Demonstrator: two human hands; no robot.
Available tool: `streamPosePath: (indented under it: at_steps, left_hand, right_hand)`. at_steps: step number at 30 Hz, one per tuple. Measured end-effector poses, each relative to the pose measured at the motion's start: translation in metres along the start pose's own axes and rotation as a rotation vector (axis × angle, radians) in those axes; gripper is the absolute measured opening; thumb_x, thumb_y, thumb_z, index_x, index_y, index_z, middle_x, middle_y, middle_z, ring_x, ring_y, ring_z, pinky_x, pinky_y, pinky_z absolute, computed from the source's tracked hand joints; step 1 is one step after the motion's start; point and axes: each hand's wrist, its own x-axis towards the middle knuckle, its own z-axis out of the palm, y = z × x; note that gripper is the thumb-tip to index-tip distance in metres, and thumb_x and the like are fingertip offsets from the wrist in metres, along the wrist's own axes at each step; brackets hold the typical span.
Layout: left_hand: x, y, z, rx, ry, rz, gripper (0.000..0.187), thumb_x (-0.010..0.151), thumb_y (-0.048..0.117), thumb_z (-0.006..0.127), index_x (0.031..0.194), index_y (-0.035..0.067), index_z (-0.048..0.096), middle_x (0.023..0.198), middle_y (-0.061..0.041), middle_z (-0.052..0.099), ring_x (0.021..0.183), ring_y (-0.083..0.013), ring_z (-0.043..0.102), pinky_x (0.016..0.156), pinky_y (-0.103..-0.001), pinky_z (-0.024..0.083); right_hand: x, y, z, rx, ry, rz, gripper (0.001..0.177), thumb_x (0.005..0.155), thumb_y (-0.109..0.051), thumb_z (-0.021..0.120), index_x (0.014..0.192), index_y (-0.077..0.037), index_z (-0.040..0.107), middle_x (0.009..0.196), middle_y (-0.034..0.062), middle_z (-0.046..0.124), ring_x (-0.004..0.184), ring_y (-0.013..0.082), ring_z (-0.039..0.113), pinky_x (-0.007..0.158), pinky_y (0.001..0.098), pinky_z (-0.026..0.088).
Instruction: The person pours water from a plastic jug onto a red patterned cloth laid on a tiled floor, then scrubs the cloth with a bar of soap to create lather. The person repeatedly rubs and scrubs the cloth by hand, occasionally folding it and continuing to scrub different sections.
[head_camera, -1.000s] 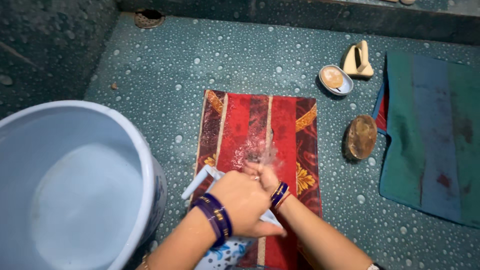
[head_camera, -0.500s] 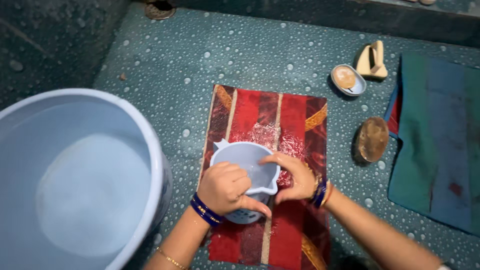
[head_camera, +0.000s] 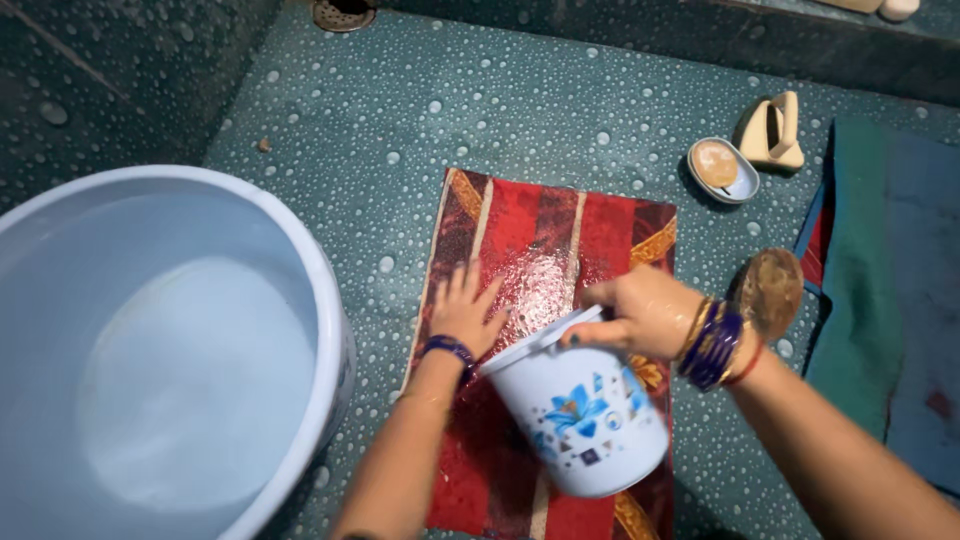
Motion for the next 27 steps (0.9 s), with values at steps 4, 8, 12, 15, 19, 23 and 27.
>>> streamPosePath:
  at_steps: [4, 8, 12, 15, 19, 23, 27]
  left_hand:
    - [0.044, 0.033, 0.011, 0.024, -0.263, 0.033, 0.069, 0.092, 0.061, 0.052, 0.152, 0.03, 0.038, 0.167, -0.007, 0.013, 0.152, -0.0385, 0.011, 0.115, -0.071, 0.007]
    - [0.048, 0.033, 0.026, 0.246, 0.007, -0.127, 0.058, 0.103, 0.049, 0.05, 0.159, 0.043, 0.039, 0.176, -0.005, 0.019, 0.162, -0.0341, 0.019, 0.125, -0.069, 0.012]
    - [0.037, 0.047, 0.051, 0.277, 0.142, -0.24, 0.078, 0.089, 0.061, 0.051, 0.159, 0.038, 0.025, 0.169, -0.01, 0.012, 0.151, -0.0426, 0.016, 0.113, -0.076, 0.006]
    - [0.026, 0.056, 0.029, 0.493, 0.019, 0.102, 0.076, 0.087, 0.061, 0.048, 0.158, 0.047, 0.022, 0.168, -0.006, 0.011, 0.151, -0.0397, 0.014, 0.112, -0.082, 0.004]
    - [0.024, 0.068, -0.036, 0.193, -0.401, -0.073, 0.086, 0.084, 0.083, 0.04, 0.159, 0.045, 0.018, 0.172, -0.003, 0.003, 0.156, -0.0398, 0.003, 0.115, -0.078, 0.0]
    - [0.026, 0.118, -0.032, 0.237, -0.399, -0.067, 0.095, 0.087, 0.089, 0.036, 0.163, 0.036, 0.014, 0.169, -0.017, 0.0, 0.151, -0.0499, 0.0, 0.108, -0.077, -0.002]
    - [0.021, 0.117, -0.012, 0.155, -0.303, 0.238, 0.081, 0.084, 0.081, 0.042, 0.155, 0.044, 0.031, 0.171, -0.003, 0.008, 0.154, -0.0377, 0.007, 0.111, -0.082, -0.001]
  right_hand:
    - [0.004, -0.003, -0.028, -0.195, -0.089, 0.128, 0.071, 0.079, -0.075, 0.06, 0.1, -0.01, 0.076, 0.06, 0.0155, 0.074, 0.062, 0.0281, 0.077, 0.066, 0.0413, 0.061]
    - [-0.011, -0.004, -0.043, -0.332, 0.03, 0.08, 0.077, 0.074, -0.08, 0.061, 0.102, -0.01, 0.078, 0.069, 0.0166, 0.075, 0.066, 0.0332, 0.075, 0.067, 0.0453, 0.062]
    - [-0.025, 0.003, -0.053, -0.365, -0.041, 0.227, 0.083, 0.07, -0.081, 0.056, 0.116, -0.015, 0.076, 0.072, 0.0128, 0.078, 0.067, 0.0262, 0.08, 0.07, 0.0422, 0.065]
    - [-0.033, 0.018, -0.056, -0.417, -0.14, 0.312, 0.085, 0.07, -0.081, 0.051, 0.119, -0.016, 0.074, 0.075, 0.0126, 0.079, 0.072, 0.0263, 0.08, 0.072, 0.0416, 0.065]
    - [-0.032, 0.054, -0.051, -0.432, -0.263, 0.364, 0.082, 0.077, -0.08, 0.04, 0.107, -0.015, 0.079, 0.078, 0.0106, 0.081, 0.072, 0.0232, 0.08, 0.074, 0.0389, 0.066]
    - [-0.021, 0.105, -0.048, -0.163, -0.242, 0.472, 0.087, 0.082, -0.083, 0.037, 0.107, -0.012, 0.08, 0.082, 0.0132, 0.083, 0.075, 0.0258, 0.081, 0.078, 0.0413, 0.065]
    - [-0.002, 0.154, -0.05, 0.05, -0.221, 0.665, 0.095, 0.083, -0.082, 0.036, 0.1, 0.0, 0.081, 0.087, 0.0193, 0.082, 0.083, 0.0306, 0.081, 0.077, 0.0463, 0.066]
